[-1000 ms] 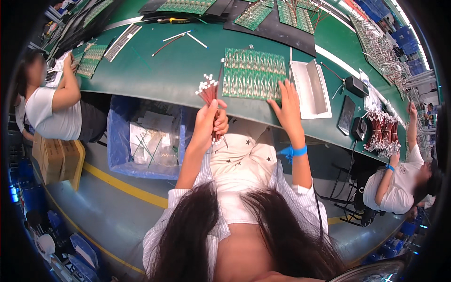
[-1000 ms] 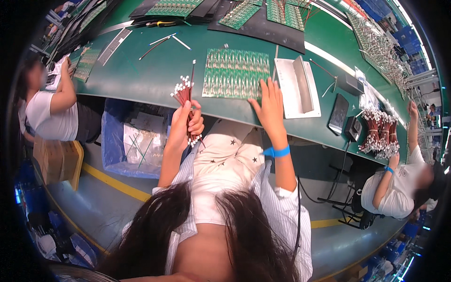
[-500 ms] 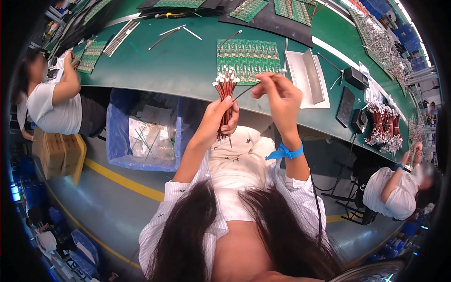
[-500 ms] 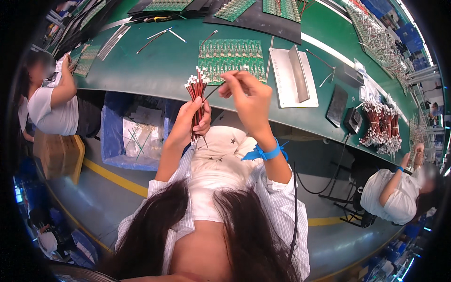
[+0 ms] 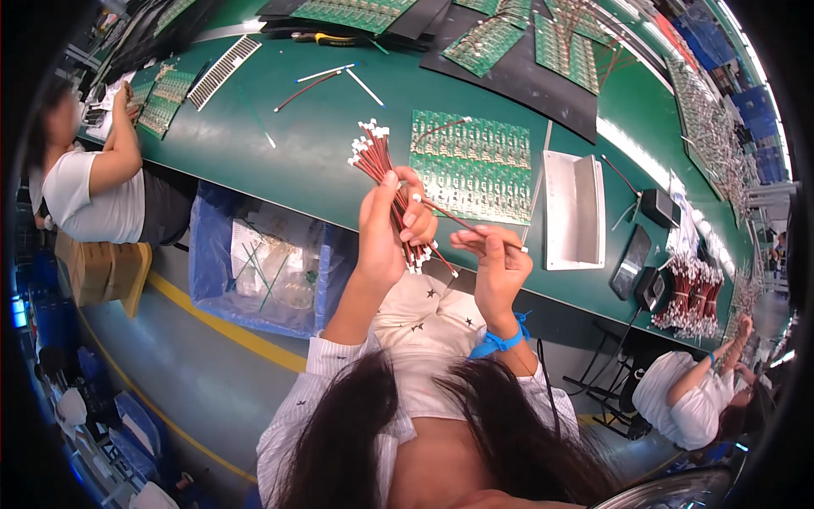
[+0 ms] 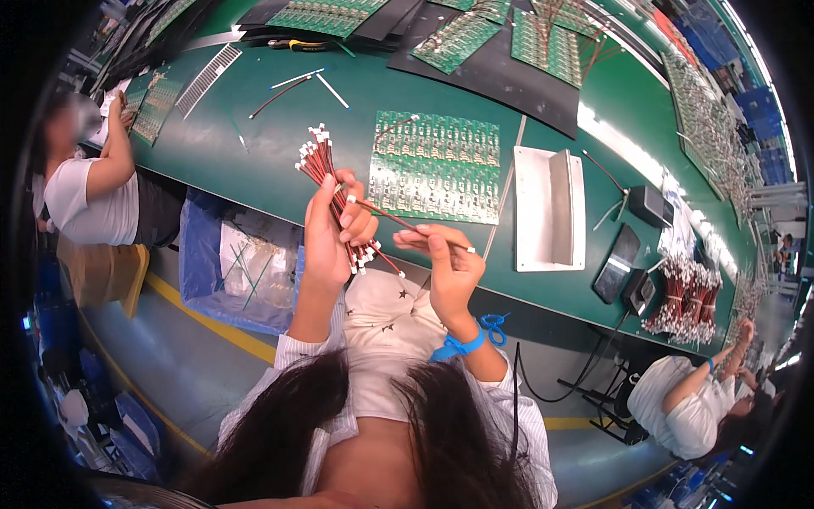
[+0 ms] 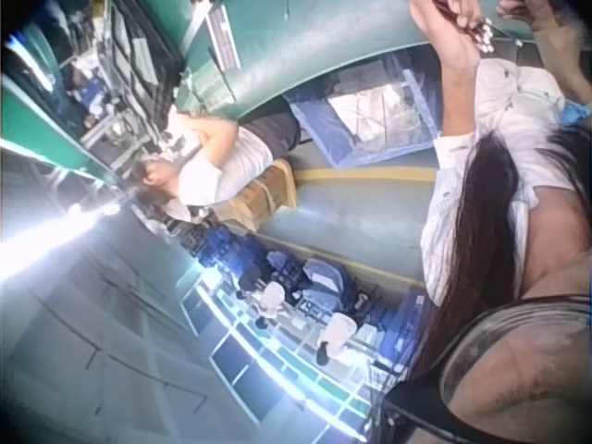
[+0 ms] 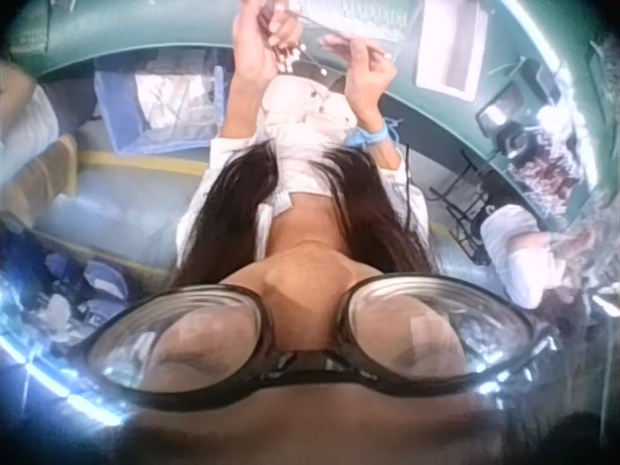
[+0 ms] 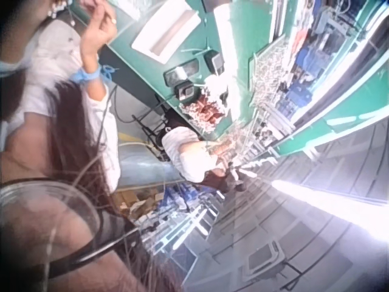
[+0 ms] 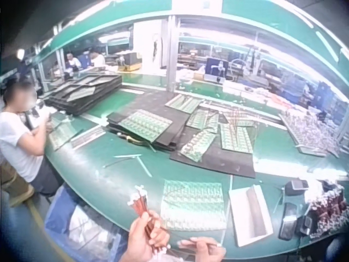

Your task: Assembling printed circuit boards by inserting wire bundles into connectors.

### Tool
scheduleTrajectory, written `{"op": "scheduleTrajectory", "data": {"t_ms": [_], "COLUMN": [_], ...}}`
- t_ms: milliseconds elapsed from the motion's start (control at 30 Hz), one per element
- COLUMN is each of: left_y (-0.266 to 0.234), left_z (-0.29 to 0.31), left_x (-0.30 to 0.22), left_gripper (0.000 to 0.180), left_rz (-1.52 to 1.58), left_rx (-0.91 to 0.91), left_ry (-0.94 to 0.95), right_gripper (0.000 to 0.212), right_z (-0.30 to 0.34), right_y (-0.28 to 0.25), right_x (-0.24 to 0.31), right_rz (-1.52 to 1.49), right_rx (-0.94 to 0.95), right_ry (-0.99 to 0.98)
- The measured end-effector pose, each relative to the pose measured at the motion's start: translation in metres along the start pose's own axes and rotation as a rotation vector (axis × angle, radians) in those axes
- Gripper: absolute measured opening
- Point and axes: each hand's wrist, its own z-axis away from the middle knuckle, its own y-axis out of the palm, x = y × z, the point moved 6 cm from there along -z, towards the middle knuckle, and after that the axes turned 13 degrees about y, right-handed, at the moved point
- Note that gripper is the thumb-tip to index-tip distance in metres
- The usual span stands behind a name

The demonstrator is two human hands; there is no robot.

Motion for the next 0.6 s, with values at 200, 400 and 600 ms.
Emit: {"op": "scheduleTrajectory", "data": {"t_ms": [200,400,600], "left_y": [-0.012,-0.017,-0.015], "left_z": [-0.007,-0.019,-0.012], "left_x": [-0.023,-0.028,-0.017], "left_gripper": [0.013,0.008,0.010], "left_rz": [-0.143,-0.234,-0.294], "left_rx": [-0.001,-0.003,0.137], "left_ry": [0.064,0.057,-0.072], "right_gripper": [0.020,0.016,0.012], "right_z": [-0.029,-0.052,-0.056], "right_y": [0.021,0.033,0.054], "right_x": [0.005,-0.001,-0.006], "right_rz": [0.025,-0.127,-0.034], "right_rx": [0.041,0.050,0.228], "right_ry": [0.073,0.136,0.191]}}
